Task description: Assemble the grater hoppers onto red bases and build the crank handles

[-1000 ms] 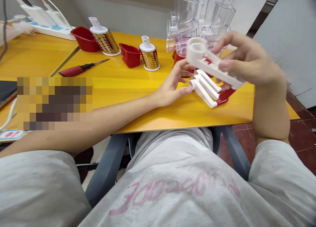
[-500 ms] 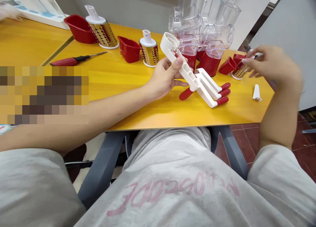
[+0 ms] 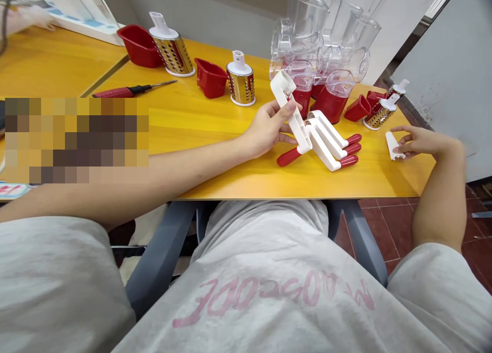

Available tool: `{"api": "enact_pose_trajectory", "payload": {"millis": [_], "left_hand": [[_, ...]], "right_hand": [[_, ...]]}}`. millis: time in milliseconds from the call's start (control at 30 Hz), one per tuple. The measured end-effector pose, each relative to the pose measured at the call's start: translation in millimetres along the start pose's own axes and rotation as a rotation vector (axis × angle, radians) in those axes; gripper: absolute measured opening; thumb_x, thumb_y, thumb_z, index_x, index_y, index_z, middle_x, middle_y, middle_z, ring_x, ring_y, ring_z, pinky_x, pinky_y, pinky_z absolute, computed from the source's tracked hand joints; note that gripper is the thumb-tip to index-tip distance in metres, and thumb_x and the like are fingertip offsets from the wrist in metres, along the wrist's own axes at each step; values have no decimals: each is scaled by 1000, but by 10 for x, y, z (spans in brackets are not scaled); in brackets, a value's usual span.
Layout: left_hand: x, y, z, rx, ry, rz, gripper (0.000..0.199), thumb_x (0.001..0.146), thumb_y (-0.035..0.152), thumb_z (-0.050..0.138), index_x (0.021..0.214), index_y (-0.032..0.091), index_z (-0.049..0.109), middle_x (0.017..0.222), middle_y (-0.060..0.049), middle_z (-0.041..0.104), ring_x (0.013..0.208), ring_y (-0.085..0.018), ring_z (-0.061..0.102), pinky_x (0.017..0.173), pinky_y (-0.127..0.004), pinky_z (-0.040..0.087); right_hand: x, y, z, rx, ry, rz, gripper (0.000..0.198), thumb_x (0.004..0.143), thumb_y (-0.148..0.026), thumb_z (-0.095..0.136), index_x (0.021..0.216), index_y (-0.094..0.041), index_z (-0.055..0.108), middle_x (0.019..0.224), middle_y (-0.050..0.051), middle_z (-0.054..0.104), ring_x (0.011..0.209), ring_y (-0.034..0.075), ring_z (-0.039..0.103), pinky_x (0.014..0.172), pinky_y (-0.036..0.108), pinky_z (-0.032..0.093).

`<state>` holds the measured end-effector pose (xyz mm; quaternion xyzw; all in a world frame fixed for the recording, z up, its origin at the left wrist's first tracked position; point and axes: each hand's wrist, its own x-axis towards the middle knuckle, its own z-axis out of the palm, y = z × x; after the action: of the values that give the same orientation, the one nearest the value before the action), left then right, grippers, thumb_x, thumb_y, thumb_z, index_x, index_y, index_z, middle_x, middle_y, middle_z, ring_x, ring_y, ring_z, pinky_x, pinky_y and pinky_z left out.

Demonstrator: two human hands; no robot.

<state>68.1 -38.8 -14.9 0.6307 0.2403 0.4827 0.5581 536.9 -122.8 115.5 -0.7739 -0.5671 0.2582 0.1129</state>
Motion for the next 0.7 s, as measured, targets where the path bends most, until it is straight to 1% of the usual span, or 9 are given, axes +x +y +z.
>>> {"api": "enact_pose_trajectory", "payload": {"millis": [100, 167, 267, 300, 367, 433, 467, 567, 700], "left_hand": [[10, -20, -13, -5, -12, -5, 98, 98, 120, 77, 130, 29, 66, 106, -11, 85, 110, -41, 97, 76, -49, 83], [14, -27, -20, 2, -13, 2, 98, 98, 121, 75, 131, 29, 66, 107, -11, 84, 111, -41, 97, 79, -51, 84], [9, -25, -17, 11, -1, 11, 98, 103, 120, 71, 136, 28, 67, 107, -10, 83, 107, -41, 96, 78, -51, 82], [5, -19, -8, 8, 9, 11, 97, 105, 119, 70, 137, 28, 68, 107, -10, 83, 105, -39, 96, 77, -50, 81], [5, 1, 13, -27, 45, 1, 96, 105, 118, 71, 137, 27, 71, 105, -8, 83, 98, -35, 93, 73, -46, 77], [27, 19, 23, -97, 125, -10, 101, 97, 121, 80, 132, 27, 73, 101, -6, 82, 89, -29, 88, 67, -41, 71], [53, 20, 16, -130, 183, -7, 105, 89, 125, 83, 127, 27, 74, 99, -5, 82, 84, -27, 83, 64, -39, 66], [185, -33, -81, -157, 343, 35, 119, 66, 139, 78, 114, 31, 72, 91, -4, 81, 76, -24, 71, 60, -40, 54], [417, -252, -354, -155, 438, 92, 127, 60, 150, 48, 112, 36, 69, 84, -1, 76, 73, -24, 60, 62, -43, 46]], "right_hand": [[-61, -115, -26, 6, -47, 61, 67, 85, -28, 99, 145, -33, 69, 100, 3, 79, 86, 25, 81, 95, 50, 75], [-130, -221, -41, 27, -39, 33, 60, 94, -23, 93, 148, -33, 70, 103, 3, 77, 90, 23, 78, 99, 48, 72], [-250, -475, -37, 47, -71, -139, 43, 104, -21, 89, 145, -30, 77, 105, 4, 75, 89, 18, 71, 95, 41, 68], [-283, -588, -20, 54, -114, -228, 45, 106, -25, 90, 149, -28, 79, 104, 4, 75, 87, 16, 70, 90, 39, 67], [-322, -848, 61, 89, -226, -417, 69, 104, -36, 98, 168, -26, 74, 101, 1, 74, 80, 14, 69, 78, 33, 65], [-321, -1126, 227, 114, -418, -589, 99, 104, -46, 101, 190, -24, 57, 99, -2, 74, 77, 14, 73, 74, 29, 66], [-309, -1258, 346, 112, -479, -643, 104, 107, -44, 100, 196, -23, 51, 104, 0, 77, 78, 13, 73, 75, 27, 65], [-237, -1578, 793, 42, -588, -708, 94, 113, -32, 88, 198, -28, 48, 118, 2, 85, 77, 11, 77, 75, 25, 67], [-113, -1787, 1281, -129, -595, -675, 91, 110, -21, 80, 196, -30, 52, 115, 2, 90, 84, 18, 88, 77, 28, 70]]}}
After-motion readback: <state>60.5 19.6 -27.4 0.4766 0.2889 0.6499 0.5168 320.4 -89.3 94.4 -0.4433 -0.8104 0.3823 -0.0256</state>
